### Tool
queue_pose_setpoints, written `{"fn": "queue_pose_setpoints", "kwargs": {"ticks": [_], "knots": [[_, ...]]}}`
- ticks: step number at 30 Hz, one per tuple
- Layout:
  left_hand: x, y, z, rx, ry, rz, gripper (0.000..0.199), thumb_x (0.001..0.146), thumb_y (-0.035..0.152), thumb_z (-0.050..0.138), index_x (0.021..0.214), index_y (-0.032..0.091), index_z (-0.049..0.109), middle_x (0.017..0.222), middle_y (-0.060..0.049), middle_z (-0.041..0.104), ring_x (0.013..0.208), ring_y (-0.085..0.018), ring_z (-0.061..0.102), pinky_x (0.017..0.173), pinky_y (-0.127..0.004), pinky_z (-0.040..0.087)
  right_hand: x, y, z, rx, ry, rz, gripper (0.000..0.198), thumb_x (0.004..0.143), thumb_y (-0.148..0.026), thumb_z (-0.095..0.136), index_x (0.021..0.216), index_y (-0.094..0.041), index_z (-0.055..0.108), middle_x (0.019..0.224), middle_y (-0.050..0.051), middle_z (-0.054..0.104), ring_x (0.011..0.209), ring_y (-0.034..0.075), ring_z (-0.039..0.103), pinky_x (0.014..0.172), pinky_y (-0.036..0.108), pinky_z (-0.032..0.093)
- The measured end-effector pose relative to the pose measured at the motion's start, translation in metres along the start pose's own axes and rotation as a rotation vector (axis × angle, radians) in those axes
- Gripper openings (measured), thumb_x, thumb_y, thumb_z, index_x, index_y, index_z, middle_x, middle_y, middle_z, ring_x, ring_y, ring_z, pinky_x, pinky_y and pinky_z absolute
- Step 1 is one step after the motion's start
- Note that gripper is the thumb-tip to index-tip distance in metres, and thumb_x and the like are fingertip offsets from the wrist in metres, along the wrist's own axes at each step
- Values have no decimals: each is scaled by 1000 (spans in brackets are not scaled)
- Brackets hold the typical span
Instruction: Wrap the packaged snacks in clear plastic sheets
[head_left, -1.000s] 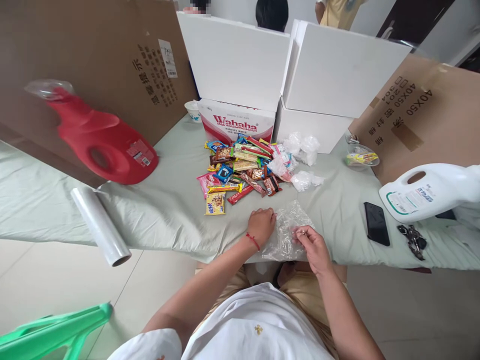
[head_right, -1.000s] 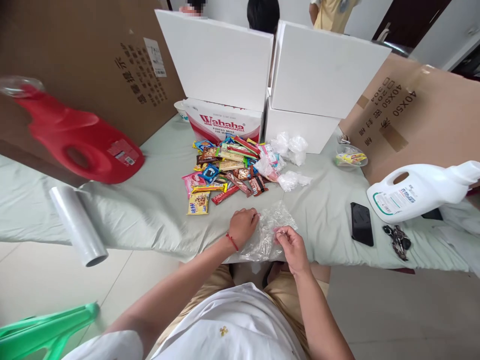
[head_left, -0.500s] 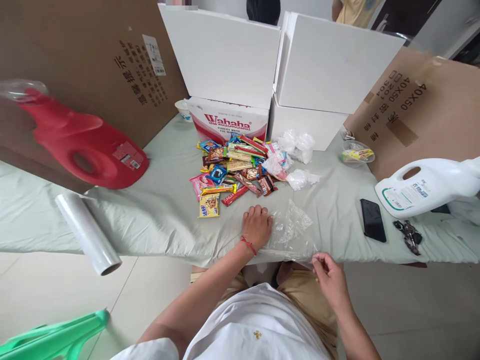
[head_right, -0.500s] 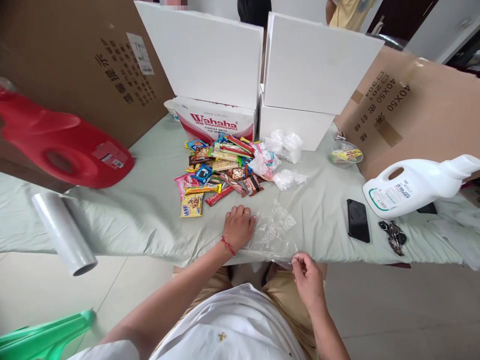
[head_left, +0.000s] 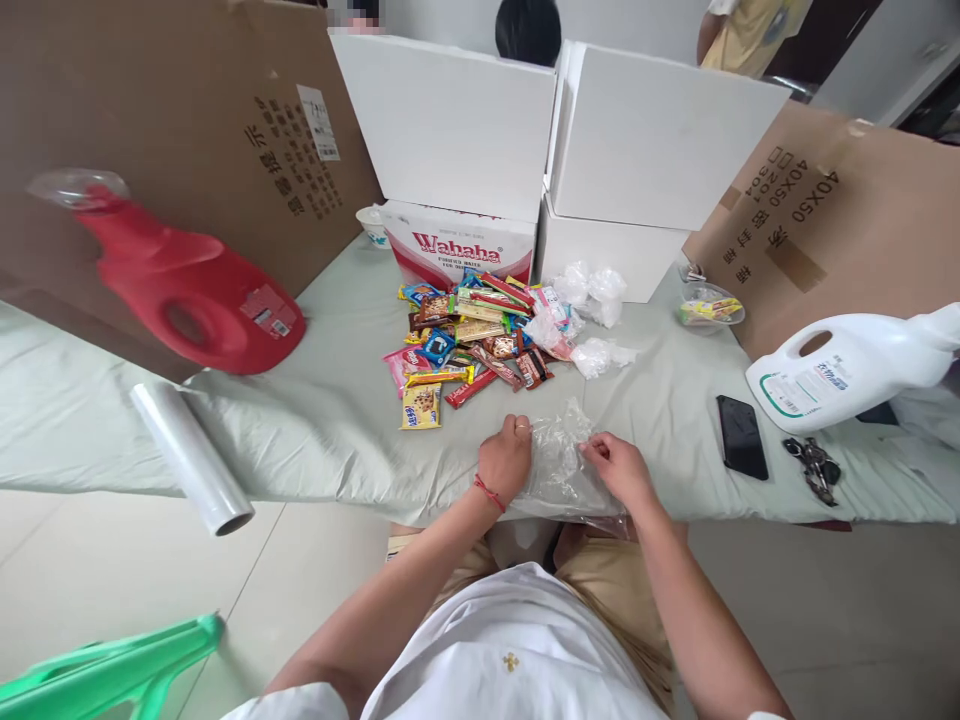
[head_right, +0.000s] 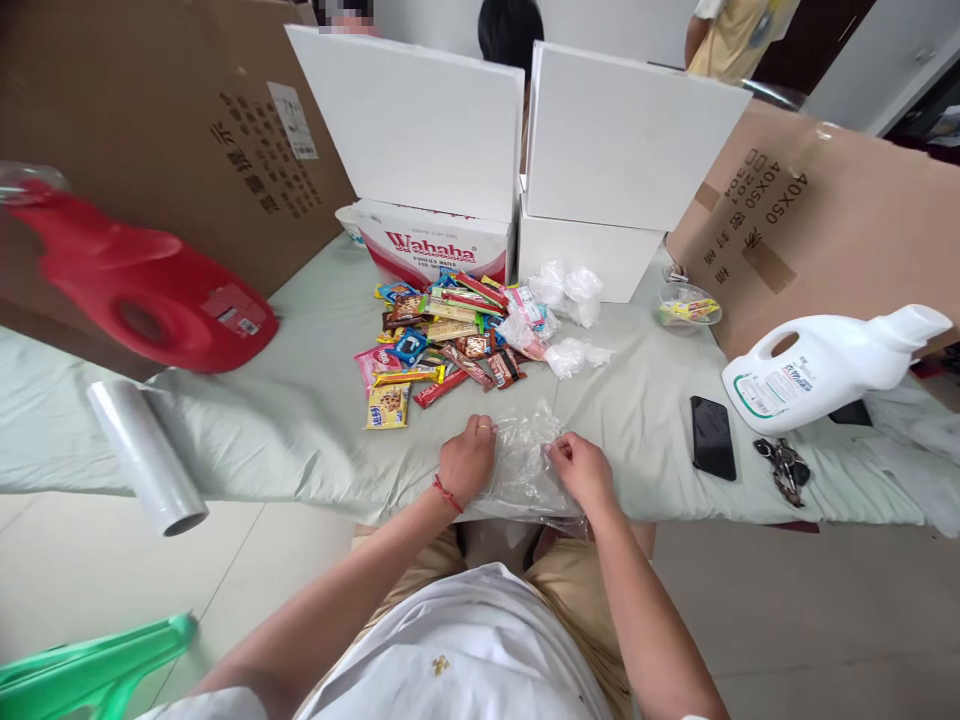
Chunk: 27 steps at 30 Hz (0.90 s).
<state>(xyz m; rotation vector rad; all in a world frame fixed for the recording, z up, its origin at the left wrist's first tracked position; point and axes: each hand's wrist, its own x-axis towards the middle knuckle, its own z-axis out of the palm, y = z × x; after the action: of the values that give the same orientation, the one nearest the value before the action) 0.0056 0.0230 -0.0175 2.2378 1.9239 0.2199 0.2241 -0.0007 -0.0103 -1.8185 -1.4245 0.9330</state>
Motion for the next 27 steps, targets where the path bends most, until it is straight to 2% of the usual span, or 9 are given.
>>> {"fn": "queue_pose_setpoints", "kwargs": {"ticks": [4,9,12,15,17,20,22,23,27], "knots": [[-8,-27,-11,-84,47,-189,33,108,35,29,112,17,56,110,-13,68,75,-24,70,62,-31,43,12,0,25,211,-7,-33,39,80,-61,64,72,-24,62,59,-2,53,57,16,45,57,29,34],[-22,-73,-16,-179,221,-353,29,106,35,33,106,18,56,96,-12,70,71,-24,67,60,-30,42,20,-7,33,311,25,-21,44,81,-68,59,80,-24,57,67,0,56,59,16,49,53,28,40],[-38,-89,-18,-141,262,-370,25,101,35,46,110,16,59,105,-16,68,82,-28,67,67,-35,48,18,-10,37,296,19,-2,40,82,-65,60,80,-25,55,69,0,59,56,17,55,50,29,42],[-55,-89,-26,-44,401,-278,32,94,32,56,119,13,61,122,-22,62,111,-37,62,87,-46,49,13,-10,37,231,19,-3,34,84,-59,61,79,-25,57,67,1,62,52,18,57,52,31,42],[-59,-83,-35,-16,484,-122,30,95,28,54,120,14,63,126,-22,62,122,-38,57,98,-51,45,11,-12,35,148,26,-33,32,87,-55,59,78,-25,58,66,1,63,52,18,58,57,31,44],[-47,-71,-45,-71,373,324,28,98,22,48,119,22,67,124,-13,69,130,-29,56,110,-48,38,12,-18,31,55,28,-82,31,90,-52,54,79,-24,58,67,1,65,51,17,59,59,31,45],[-30,-67,-43,-95,231,518,31,101,25,45,123,25,66,128,-9,70,134,-25,55,115,-47,35,15,-20,26,49,21,-95,32,90,-53,54,80,-23,59,68,0,66,48,16,57,57,30,44],[-21,-67,-39,-90,178,530,33,102,28,43,127,24,65,134,-9,68,137,-25,53,117,-48,34,18,-20,23,45,24,-100,32,90,-54,53,81,-23,59,68,-1,65,47,15,56,56,29,44],[-6,-73,-14,-18,65,363,43,105,32,38,143,22,55,157,-11,50,144,-29,46,119,-59,30,22,-4,1,-56,108,-104,34,90,-55,52,81,-23,60,66,-1,65,51,17,57,59,29,43]]}}
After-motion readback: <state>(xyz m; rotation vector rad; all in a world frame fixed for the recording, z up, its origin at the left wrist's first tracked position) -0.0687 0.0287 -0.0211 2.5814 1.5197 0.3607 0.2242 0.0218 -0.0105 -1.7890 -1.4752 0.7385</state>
